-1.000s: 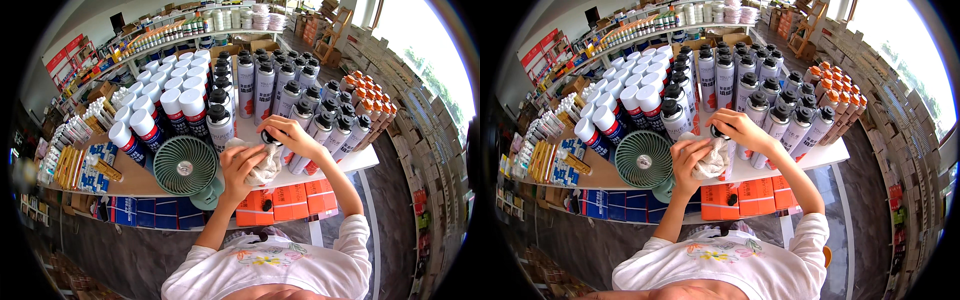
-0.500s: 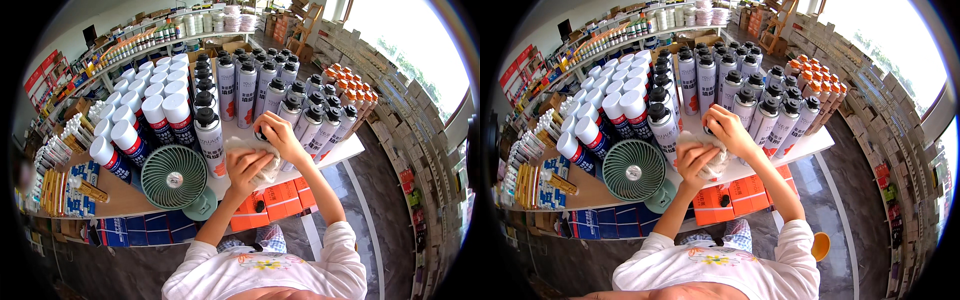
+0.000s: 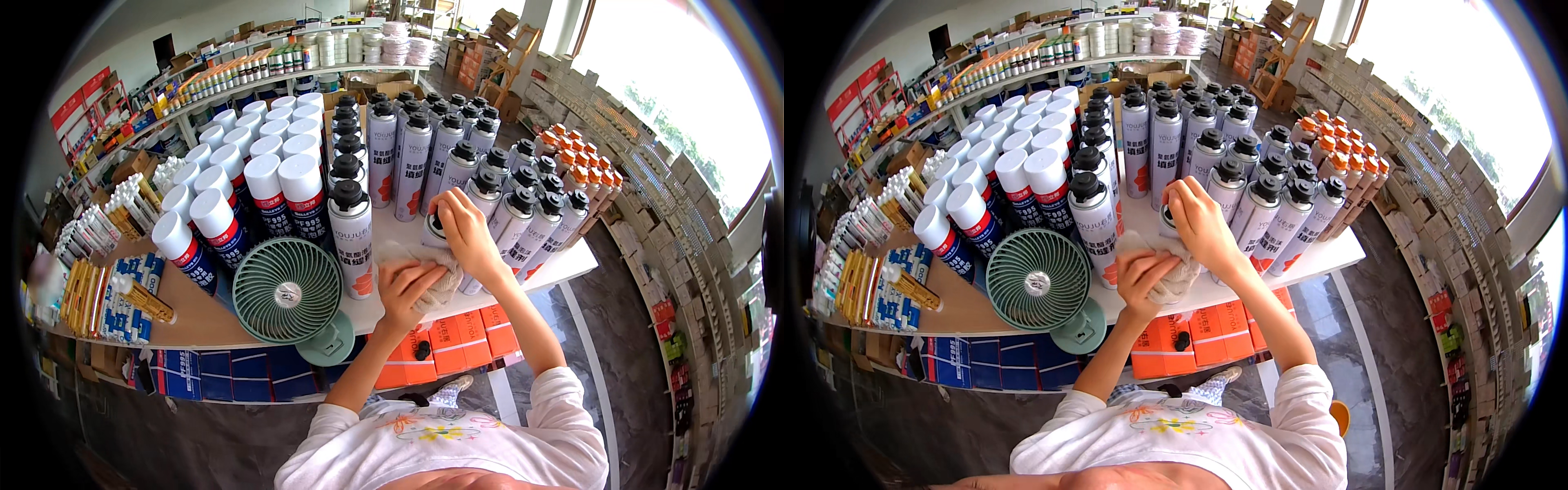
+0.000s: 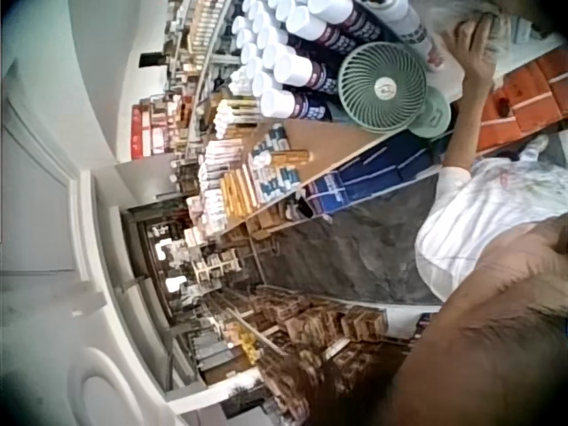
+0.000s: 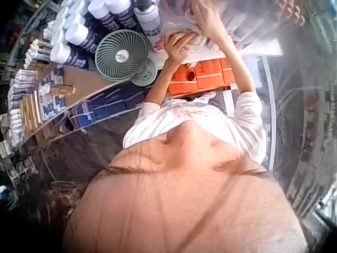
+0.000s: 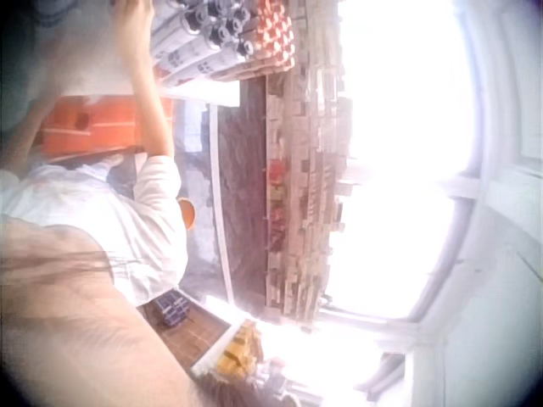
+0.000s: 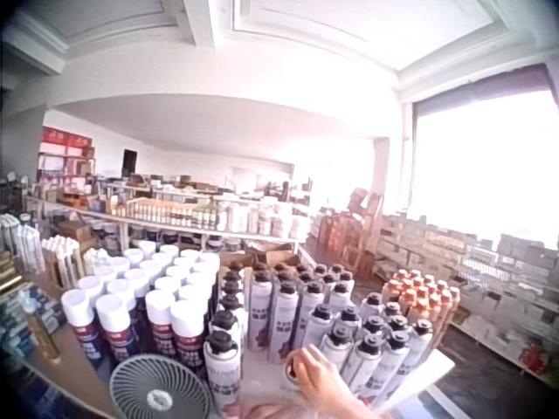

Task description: The person wipes the tops and sides of aerosol cans with a cloth and moves a small fan on a table.

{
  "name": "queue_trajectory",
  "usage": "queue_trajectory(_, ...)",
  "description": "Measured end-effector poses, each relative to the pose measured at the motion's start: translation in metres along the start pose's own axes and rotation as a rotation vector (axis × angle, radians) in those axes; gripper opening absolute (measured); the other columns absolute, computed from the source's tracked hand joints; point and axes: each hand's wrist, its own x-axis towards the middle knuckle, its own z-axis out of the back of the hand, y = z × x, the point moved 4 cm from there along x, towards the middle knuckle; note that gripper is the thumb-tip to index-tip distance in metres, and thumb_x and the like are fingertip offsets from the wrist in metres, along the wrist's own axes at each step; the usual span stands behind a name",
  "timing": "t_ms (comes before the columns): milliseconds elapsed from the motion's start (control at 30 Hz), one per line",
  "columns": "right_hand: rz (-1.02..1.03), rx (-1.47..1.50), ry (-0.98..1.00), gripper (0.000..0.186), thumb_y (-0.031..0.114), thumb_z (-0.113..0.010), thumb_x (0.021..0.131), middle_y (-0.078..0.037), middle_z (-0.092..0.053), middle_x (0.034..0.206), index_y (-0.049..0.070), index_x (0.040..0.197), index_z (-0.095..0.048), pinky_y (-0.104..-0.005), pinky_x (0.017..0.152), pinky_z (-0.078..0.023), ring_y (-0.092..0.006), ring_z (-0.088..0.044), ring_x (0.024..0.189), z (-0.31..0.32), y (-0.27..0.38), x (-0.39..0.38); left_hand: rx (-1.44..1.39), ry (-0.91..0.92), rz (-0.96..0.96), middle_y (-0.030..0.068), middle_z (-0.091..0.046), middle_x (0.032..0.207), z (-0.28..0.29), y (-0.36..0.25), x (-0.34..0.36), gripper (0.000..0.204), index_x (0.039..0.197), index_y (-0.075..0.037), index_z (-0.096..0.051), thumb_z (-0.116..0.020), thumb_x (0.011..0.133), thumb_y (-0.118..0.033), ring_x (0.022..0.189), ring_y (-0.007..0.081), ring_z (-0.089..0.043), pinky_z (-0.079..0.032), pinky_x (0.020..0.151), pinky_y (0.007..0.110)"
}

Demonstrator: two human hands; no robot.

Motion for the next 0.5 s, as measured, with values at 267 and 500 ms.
queue_trajectory(267,0.041,-0.018,-0.001,0.016,0.01,-0.045,0.1,-0.019,-0.054,0.095,-0.002,0.101,-0.055,-0.0447,0.077,-0.048,-0.0419,-0.057,0.086,-0.004,0.0,0.003,-0.033,0.126,-0.096,-0.0052,-0.068,0.104,0.001,0.016,-0.029,0.032,0.102,-0.016,-0.075,-0.075,0.07,-0.016,0.095,0.0177,-0.059,-0.047,0.081,0.036)
queue_trajectory(500,0.088,-0.082,0.17,0.02,0.015,-0.048,0.101,-0.017,-0.058,0.101,-0.002,0.109,-0.057,-0.0427,0.084,-0.049,-0.0394,-0.06,0.089,0.014,-0.003,0.009,-0.116,0.404,-0.099,-0.0052,-0.068,0.105,-0.002,0.011,-0.051,0.039,0.107,-0.016,-0.071,-0.079,0.069,-0.02,0.098,0.0179,-0.059,-0.043,0.092,0.039)
